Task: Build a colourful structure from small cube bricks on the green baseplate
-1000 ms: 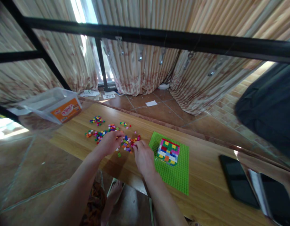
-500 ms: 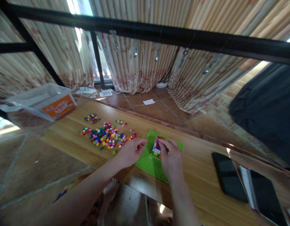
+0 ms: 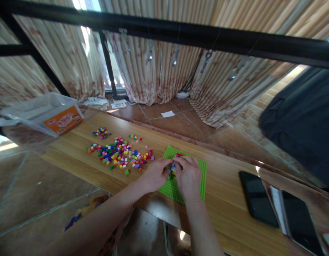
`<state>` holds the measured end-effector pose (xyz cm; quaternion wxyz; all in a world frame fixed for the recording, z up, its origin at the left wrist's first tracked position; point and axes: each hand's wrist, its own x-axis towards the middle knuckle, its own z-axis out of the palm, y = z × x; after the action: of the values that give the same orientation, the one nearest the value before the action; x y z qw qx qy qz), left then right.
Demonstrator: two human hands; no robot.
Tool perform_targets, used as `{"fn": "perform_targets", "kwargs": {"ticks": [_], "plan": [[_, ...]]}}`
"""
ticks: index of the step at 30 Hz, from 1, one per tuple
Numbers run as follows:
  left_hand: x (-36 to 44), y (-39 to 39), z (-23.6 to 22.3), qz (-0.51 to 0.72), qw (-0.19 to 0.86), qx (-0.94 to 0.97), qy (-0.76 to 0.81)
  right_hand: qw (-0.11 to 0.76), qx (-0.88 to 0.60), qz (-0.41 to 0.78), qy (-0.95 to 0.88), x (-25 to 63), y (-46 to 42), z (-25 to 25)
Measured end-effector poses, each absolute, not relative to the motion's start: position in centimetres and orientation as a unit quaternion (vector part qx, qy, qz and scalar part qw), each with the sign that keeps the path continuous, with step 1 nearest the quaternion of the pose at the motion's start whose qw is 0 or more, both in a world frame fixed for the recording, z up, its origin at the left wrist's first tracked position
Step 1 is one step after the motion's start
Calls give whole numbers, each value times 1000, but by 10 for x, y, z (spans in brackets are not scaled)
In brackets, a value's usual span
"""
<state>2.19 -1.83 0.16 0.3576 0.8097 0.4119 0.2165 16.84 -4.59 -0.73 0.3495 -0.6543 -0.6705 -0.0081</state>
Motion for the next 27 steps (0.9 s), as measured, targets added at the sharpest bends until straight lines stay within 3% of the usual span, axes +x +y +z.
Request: {"fn": "perform_targets", "kwargs": {"ticks": [11,27], "plan": [[22,-20,1,214,355,808,420,375,-652,-20,-658,173,-53,-7],[22,-22,-1,193,317,834,407,286,-646,-107,-699,173,-60,-10]]}}
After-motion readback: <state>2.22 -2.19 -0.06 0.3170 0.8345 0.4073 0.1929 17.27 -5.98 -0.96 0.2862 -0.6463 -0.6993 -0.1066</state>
